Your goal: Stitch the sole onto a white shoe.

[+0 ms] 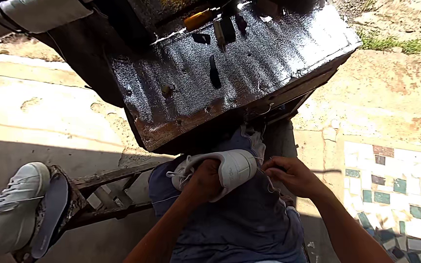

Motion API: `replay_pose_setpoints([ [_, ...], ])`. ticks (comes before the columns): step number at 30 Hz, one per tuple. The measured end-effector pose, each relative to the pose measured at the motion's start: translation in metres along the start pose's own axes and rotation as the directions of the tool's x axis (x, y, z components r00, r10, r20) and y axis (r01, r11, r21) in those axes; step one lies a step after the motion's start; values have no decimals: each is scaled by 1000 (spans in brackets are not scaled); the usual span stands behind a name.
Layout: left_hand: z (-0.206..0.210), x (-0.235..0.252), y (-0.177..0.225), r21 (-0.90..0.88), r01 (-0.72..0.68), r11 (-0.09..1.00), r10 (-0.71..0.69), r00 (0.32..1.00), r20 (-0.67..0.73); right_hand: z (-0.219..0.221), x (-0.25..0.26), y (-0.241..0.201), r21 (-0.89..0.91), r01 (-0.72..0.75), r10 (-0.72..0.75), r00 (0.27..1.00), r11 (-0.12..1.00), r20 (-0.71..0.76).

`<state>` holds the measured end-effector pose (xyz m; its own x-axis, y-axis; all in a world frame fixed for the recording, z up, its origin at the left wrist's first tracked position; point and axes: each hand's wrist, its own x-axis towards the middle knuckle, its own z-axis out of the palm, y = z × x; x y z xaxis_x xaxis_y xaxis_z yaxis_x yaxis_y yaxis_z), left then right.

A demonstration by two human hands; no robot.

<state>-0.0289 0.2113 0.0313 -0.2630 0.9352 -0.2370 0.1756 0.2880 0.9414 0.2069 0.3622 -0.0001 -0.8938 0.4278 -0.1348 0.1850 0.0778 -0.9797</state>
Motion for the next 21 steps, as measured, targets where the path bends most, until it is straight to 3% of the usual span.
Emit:
replay_pose_setpoints([
  [2, 1, 1, -1, 14, -18, 1000, 18, 1000, 2, -4, -5, 6, 101, 1, -3, 1000, 995, 14],
  [4, 2, 1, 0, 14, -38, 999, 38, 999, 1, -3, -8, 12, 335, 74, -62, 997, 939, -46],
  [5, 2, 1, 0, 11, -45, 999, 45, 999, 2, -1, -9, 12, 508, 109, -90, 994, 855, -61],
  [7, 2, 2, 2, 13, -41, 999, 41, 999, 1, 6, -12, 2, 812, 144, -161, 985, 566, -62],
  [9, 1, 2, 5, 25, -26, 999, 26, 1000, 3, 19, -17, -14, 940, 87, -260, 966, 329, 2],
  [11, -1, 2, 6, 26, -17, 1000, 16, 1000, 17, 22, -24, -26, 971, 1, -258, 964, 239, 62],
  [13, -2, 3, 2, 15, 0, 1000, -1, 999, 41, -2, -34, -18, 957, -42, -139, 987, 287, 85],
  [15, -1, 4, -6, 8, 32, 999, -33, 997, 74, -38, -45, 11, 834, -46, -100, 988, 549, 120],
  [17, 0, 6, -7, 10, 32, 999, -32, 997, 73, -58, -49, 17, 500, 0, -120, 971, 866, 207],
  [18, 0, 7, -7, 1, 21, 1000, -21, 998, 59, -60, -47, 8, 278, 11, -77, 971, 961, 227],
  [20, -2, 3, -7, -12, 12, 1000, -12, 999, 46, -46, -37, -5, -42, -82, 86, 991, 996, 102],
  [21, -2, 4, -8, -10, 9, 1000, -9, 999, 42, -34, -29, -3, -94, -168, 165, 986, 981, -30],
])
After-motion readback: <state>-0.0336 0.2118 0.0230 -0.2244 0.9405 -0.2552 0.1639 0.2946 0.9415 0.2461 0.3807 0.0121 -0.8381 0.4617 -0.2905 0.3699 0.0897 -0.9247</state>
